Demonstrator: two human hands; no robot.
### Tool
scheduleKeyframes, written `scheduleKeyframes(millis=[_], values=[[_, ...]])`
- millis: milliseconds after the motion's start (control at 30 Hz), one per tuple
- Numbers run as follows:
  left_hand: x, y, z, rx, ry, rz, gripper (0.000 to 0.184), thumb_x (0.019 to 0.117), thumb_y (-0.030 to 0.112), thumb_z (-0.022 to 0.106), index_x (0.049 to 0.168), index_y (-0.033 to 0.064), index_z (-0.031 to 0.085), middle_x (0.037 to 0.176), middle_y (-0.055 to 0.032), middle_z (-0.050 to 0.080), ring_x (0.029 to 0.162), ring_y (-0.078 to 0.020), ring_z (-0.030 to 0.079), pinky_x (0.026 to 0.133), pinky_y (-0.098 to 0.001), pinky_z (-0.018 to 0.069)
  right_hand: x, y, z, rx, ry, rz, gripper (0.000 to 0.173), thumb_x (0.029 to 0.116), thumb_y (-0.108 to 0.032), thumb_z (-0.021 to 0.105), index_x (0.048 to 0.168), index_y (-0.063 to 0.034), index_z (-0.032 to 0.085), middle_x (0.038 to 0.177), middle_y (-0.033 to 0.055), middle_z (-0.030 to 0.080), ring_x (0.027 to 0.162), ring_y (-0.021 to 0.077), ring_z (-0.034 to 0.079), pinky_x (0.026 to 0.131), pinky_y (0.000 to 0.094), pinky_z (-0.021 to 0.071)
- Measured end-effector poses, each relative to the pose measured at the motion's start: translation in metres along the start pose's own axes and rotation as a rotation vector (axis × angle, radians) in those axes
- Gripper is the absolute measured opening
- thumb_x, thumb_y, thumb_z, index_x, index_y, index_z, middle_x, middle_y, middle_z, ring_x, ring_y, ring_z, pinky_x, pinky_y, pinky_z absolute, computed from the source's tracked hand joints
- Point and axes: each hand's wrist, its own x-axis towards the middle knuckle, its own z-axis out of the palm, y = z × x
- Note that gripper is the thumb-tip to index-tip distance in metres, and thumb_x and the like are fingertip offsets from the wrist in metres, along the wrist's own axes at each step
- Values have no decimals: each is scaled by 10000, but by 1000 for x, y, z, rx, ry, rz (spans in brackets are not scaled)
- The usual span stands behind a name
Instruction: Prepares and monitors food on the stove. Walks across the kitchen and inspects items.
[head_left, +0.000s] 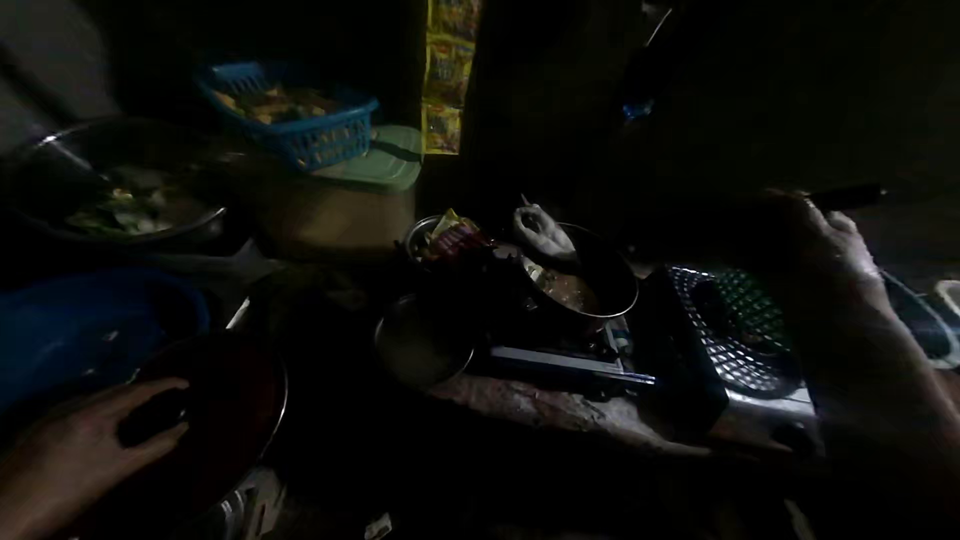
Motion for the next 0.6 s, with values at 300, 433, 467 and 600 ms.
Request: scheduleKeyframes(millis=[300,433,467,600], values=[[-23,-39,-12,19,12,21,473,873,98,781,1302,-39,639,1256,-358,614,1204,-554,559,1018,-696,403,-78,18,84,53,-192,79,230,1093,-269,468,1120,-84,602,850,-32,668,722,57,650,655,260,582],[-30,-57,-16,27,-5,11,481,868,107,798,1303,-28,645,1268,-349,615,1230,-547,550,1042,-689,394,-110,42,112,27,-230,116,260,1090,-269,481,1093,-46,615,775,7,673,629,96,651,571,287,583],[-31,-61,-17,28,-11,11,483,865,104,800,1303,-29,645,1270,-347,616,1233,-548,548,1043,-692,391,-118,47,118,40,-237,106,233,1088,-242,483,1067,-53,618,762,-6,668,620,83,642,564,272,576],[-35,-71,-16,36,-15,14,476,865,103,798,1298,-28,650,1269,-346,619,1231,-555,547,1041,-697,386,-147,61,136,32,-248,72,139,1082,-166,505,1035,-66,589,703,-29,637,535,49,610,511,224,559]])
